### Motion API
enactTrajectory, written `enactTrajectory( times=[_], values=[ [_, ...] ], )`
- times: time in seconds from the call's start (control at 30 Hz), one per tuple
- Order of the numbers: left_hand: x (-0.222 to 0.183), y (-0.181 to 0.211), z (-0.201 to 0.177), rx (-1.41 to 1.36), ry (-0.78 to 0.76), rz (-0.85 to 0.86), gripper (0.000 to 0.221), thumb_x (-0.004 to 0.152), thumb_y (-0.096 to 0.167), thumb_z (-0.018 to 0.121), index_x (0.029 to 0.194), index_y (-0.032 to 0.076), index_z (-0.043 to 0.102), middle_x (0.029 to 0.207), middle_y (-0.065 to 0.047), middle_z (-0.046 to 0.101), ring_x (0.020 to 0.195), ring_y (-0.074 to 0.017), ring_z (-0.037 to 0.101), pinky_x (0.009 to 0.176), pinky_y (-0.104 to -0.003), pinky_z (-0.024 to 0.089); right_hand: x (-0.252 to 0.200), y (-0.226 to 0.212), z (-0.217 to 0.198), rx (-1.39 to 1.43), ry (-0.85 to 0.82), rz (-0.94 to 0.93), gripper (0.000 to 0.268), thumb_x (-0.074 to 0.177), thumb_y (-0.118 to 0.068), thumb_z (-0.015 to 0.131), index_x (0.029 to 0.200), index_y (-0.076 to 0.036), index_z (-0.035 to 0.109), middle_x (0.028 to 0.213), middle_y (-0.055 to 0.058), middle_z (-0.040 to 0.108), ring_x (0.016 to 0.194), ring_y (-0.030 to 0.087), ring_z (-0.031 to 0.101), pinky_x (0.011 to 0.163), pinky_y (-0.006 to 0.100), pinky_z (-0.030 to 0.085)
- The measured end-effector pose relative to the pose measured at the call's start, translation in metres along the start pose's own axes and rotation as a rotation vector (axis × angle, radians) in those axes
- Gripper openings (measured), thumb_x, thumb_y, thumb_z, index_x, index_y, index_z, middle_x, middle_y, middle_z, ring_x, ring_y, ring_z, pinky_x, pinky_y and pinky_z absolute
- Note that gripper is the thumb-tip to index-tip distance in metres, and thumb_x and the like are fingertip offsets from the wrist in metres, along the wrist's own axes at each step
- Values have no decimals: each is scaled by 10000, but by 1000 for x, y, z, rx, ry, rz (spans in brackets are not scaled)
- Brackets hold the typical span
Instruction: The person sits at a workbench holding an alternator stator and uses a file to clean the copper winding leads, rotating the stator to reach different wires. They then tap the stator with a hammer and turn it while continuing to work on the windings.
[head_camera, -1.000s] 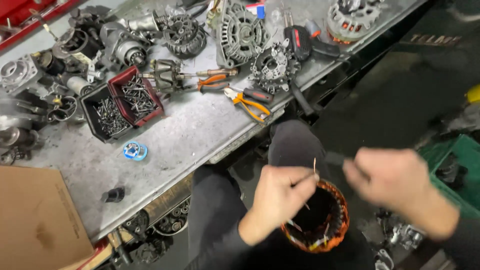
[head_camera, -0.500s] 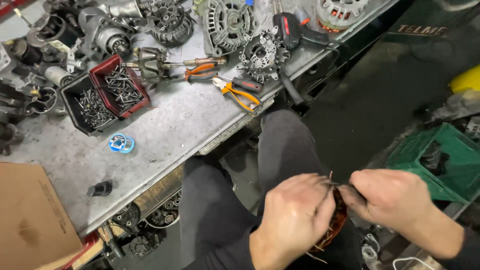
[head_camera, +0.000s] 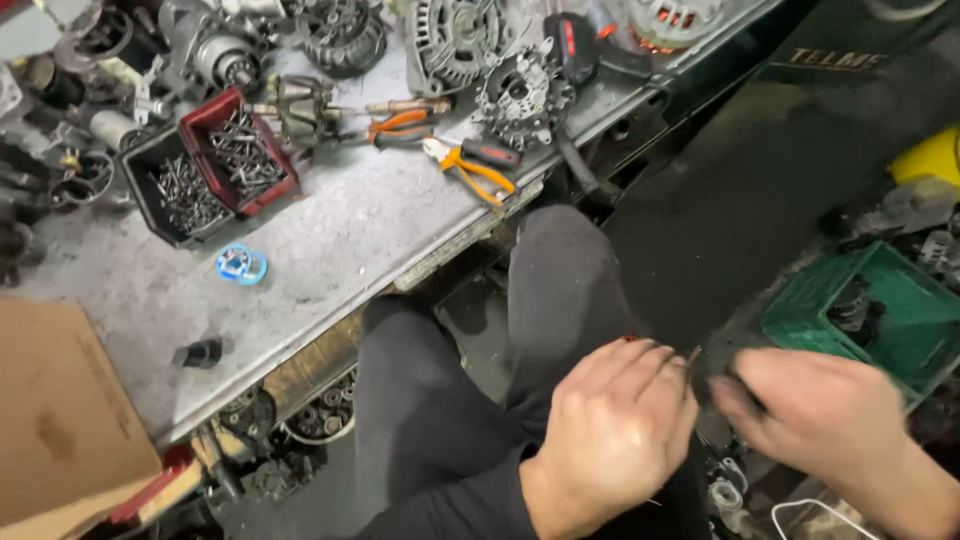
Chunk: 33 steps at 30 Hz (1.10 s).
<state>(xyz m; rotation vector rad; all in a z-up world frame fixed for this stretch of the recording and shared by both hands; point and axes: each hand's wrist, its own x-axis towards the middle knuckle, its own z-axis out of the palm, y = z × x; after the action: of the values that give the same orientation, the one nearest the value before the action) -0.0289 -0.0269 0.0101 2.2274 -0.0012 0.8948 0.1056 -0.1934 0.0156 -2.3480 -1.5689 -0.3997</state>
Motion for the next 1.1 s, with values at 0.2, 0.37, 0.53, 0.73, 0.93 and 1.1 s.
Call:
enactTrajectory(
  times=[0.2, 0.37, 0.53, 0.73, 0.93, 1.1],
  values=[
    [4, -9, -5, -63, -20, -70, 148, 924, 80, 705, 1022, -31, 711, 1049, -163, 745, 1010, -325, 730, 951, -389, 579, -2, 6, 7, -51, -38, 159, 419, 737, -318, 792, 545, -74, 511, 519, 126, 542, 473, 348, 584, 438, 479, 450],
    [5, -12, -4, -56, -34, -76, 158, 918, 89, 712, 1017, -35, 709, 1035, -165, 739, 1021, -333, 727, 976, -392, 583, 5, 19, 14, -50, -76, 186, 464, 822, -331, 807, 571, -75, 512, 536, 137, 531, 485, 358, 565, 442, 463, 443],
    [-1, -6, -8, -46, -11, -43, 199, 922, 101, 712, 1060, -42, 706, 1101, -177, 740, 1062, -338, 723, 1035, -408, 575, 3, 7, 19, 87, 7, -23, 326, 750, -299, 746, 616, -103, 522, 563, 95, 546, 497, 306, 587, 433, 427, 453],
    [-1, -9, -6, -11, -24, -66, 183, 934, 93, 714, 1056, -42, 713, 1081, -180, 741, 1044, -338, 727, 1023, -399, 579, 5, 10, 16, -44, -58, 106, 394, 727, -317, 808, 548, -92, 539, 519, 116, 533, 470, 321, 576, 440, 458, 450],
    [1, -8, -4, 1, 0, -72, 170, 943, 98, 716, 1042, -40, 710, 1076, -169, 746, 1037, -328, 736, 997, -386, 585, 9, 13, 10, -59, -56, 210, 341, 869, -280, 729, 645, -105, 540, 564, 89, 533, 525, 304, 585, 475, 420, 439],
    [9, -25, -5, -106, -40, -139, 99, 899, 95, 698, 960, 27, 735, 965, -137, 748, 918, -305, 743, 832, -380, 601, 26, 19, 20, -132, -223, 226, 500, 899, -417, 741, 601, -71, 537, 538, 137, 577, 494, 369, 605, 455, 466, 467]
  ],
)
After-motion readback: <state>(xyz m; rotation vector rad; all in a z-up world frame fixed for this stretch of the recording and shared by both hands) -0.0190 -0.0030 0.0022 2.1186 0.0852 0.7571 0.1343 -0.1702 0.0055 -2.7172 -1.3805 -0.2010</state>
